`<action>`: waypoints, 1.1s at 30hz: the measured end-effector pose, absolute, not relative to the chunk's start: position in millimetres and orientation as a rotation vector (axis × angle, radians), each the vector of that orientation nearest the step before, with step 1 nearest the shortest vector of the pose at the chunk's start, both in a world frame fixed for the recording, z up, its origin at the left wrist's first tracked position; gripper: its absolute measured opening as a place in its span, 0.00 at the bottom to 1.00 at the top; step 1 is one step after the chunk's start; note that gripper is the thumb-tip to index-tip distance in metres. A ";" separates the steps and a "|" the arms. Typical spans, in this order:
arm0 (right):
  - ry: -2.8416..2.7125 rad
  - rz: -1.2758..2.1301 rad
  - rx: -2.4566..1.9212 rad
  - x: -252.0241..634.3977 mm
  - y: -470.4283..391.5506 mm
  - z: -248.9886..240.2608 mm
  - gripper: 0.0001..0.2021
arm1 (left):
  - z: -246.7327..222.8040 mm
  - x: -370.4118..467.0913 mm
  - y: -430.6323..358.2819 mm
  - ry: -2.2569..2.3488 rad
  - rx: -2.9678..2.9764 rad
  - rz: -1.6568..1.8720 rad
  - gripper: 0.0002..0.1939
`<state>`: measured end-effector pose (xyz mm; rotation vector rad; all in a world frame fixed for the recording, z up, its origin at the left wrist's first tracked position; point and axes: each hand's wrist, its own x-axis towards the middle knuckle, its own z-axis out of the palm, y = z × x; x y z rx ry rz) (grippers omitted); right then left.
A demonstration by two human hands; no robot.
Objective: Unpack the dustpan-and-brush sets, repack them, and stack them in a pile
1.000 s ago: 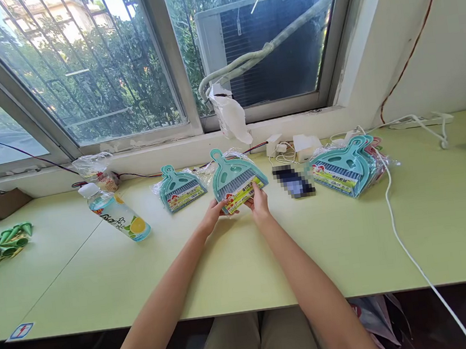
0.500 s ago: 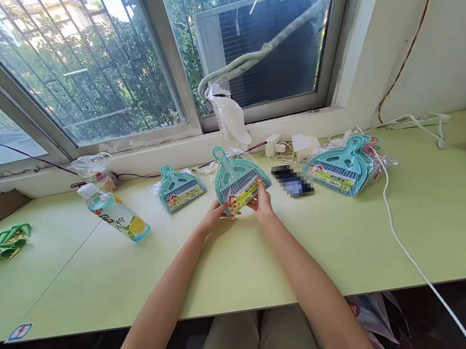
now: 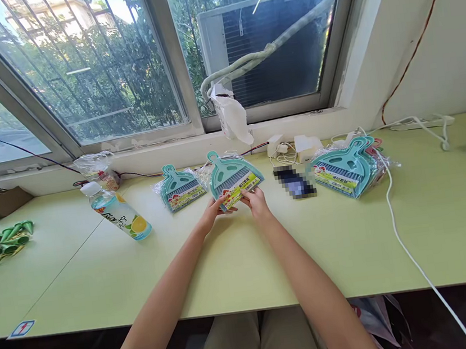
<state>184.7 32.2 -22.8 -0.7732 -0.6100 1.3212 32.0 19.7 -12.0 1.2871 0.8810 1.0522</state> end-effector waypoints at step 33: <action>-0.614 1.121 -0.783 179.9 24.4 -17.0 0.14 | -12.6 46.7 12.6 0.795 1.047 1.169 0.27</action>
